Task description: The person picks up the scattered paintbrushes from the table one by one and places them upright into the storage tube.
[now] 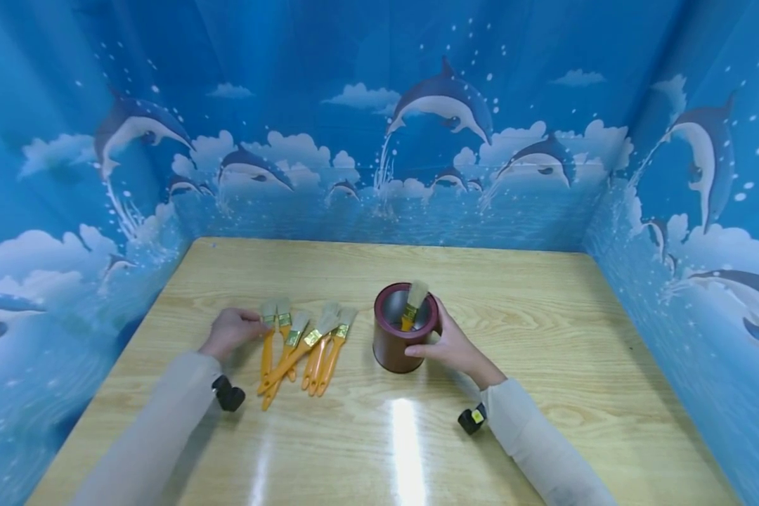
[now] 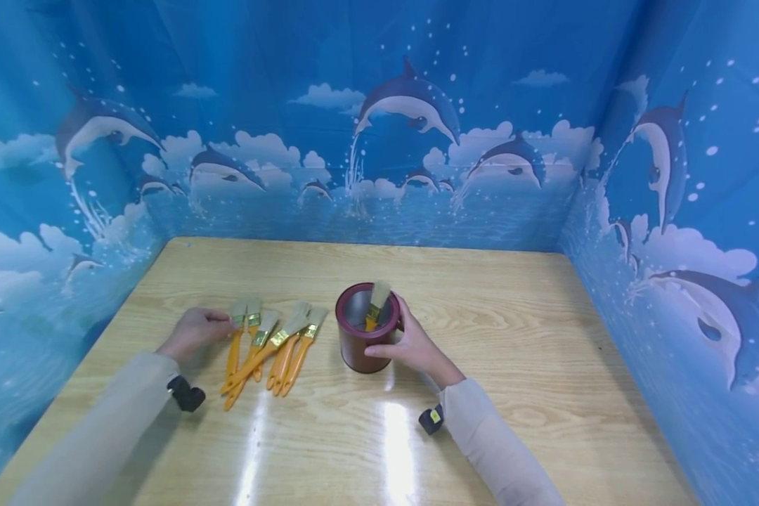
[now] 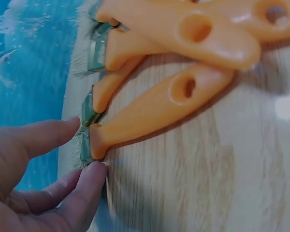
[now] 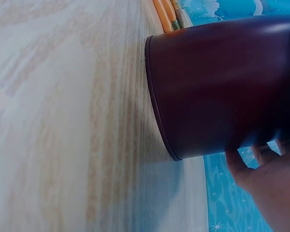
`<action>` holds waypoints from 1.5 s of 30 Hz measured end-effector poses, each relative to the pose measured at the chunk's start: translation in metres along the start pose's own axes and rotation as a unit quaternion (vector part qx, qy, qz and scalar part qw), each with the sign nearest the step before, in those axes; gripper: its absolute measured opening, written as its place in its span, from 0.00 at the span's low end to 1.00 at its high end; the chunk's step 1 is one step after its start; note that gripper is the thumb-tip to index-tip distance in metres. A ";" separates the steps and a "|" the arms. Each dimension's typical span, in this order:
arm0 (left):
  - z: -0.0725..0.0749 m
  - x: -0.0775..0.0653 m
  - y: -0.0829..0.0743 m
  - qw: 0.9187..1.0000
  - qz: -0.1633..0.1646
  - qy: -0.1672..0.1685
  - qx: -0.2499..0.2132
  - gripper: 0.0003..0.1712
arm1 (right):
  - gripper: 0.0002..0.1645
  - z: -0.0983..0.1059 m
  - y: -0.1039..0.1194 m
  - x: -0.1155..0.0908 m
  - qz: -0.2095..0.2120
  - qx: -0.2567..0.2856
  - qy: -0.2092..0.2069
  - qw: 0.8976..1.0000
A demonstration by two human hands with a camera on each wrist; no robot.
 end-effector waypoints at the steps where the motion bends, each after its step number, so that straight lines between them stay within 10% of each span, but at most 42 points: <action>1: 0.000 0.001 -0.001 1.000 -0.005 -0.002 0.007 0.33 | 0.63 0.000 0.000 0.000 0.001 0.001 0.000 1.000; 13: -0.001 0.010 -0.007 0.997 -0.008 -0.041 0.064 0.23 | 0.65 0.000 -0.020 0.009 0.004 -0.001 0.001 1.000; 34: 0.005 0.009 0.011 0.999 0.002 0.033 0.008 0.22 | 0.64 0.000 -0.027 0.008 0.008 -0.003 -0.005 1.000; 45: 0.026 0.003 -0.013 0.998 -0.011 0.048 -0.043 0.23 | 0.65 0.003 -0.029 0.010 0.002 -0.014 -0.008 1.000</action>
Point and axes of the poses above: each hand's wrist, its own x-axis towards the middle knuckle, its own z-axis out of the back of the hand, y = z × x, the point moved 7 cm from there along x, towards the middle knuckle, and after that the axes turned 7 degrees about -y, right-handed, at the moved point
